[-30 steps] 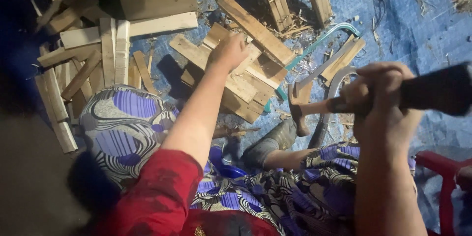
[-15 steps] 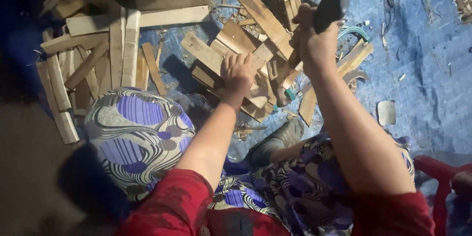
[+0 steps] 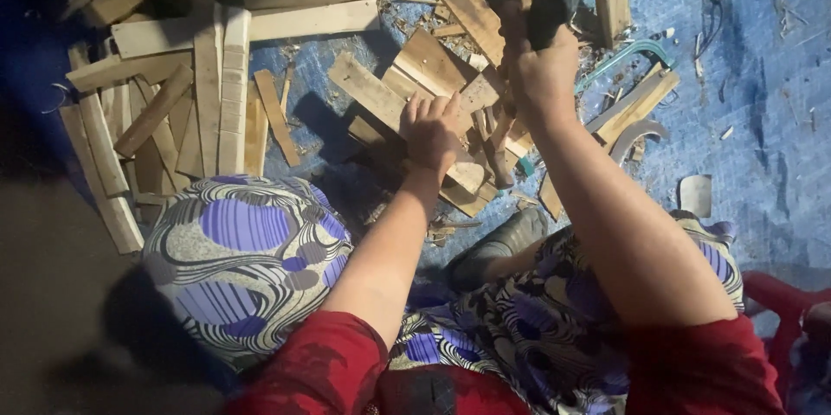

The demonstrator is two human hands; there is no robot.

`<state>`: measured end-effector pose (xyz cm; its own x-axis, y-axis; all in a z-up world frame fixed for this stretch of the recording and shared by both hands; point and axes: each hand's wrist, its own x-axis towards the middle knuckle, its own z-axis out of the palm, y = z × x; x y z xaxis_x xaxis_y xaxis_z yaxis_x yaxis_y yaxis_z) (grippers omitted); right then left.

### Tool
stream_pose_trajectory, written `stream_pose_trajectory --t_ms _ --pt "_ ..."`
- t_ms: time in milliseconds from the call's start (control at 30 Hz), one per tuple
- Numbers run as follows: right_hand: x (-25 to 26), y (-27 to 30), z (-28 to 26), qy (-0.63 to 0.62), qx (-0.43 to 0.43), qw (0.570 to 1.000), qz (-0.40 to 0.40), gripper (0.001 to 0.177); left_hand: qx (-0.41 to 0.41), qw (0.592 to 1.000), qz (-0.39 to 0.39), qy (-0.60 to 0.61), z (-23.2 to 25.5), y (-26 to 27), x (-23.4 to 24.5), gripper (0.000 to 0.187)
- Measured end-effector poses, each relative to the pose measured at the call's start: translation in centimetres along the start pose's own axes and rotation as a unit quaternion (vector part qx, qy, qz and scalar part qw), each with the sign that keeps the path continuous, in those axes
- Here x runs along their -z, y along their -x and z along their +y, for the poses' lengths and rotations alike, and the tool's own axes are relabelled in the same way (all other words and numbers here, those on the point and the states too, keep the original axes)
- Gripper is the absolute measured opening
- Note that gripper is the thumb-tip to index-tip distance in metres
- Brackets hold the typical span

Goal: Shaping and splitting wooden components for instrument construction using a hammer and a blade.

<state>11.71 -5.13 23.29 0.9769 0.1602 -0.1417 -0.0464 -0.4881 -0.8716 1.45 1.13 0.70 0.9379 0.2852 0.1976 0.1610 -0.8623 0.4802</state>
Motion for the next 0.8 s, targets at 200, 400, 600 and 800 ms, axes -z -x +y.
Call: stream_pose_trajectory --t_ms 200,400,600,800 --pt "-0.5 -1.7 0.4 0.002 0.055 0.998 0.008 0.032 -0.011 1.0 0.027 0.007 -0.4 0.1 -0.8 0.062" --pt "-0.9 -2.2 0.1 -0.02 0.071 0.997 0.027 0.03 0.004 1.0 0.013 0.026 -0.4 0.2 -1.2 0.056" --pt "-0.8 -3.2 0.1 -0.06 0.083 0.994 0.048 0.032 0.007 0.999 0.021 0.029 0.2 0.1 -0.3 0.039" --pt "-1.5 -2.8 2.2 0.027 0.116 0.99 0.08 0.012 -0.026 0.996 0.086 -0.015 -0.3 0.3 -1.7 0.049"
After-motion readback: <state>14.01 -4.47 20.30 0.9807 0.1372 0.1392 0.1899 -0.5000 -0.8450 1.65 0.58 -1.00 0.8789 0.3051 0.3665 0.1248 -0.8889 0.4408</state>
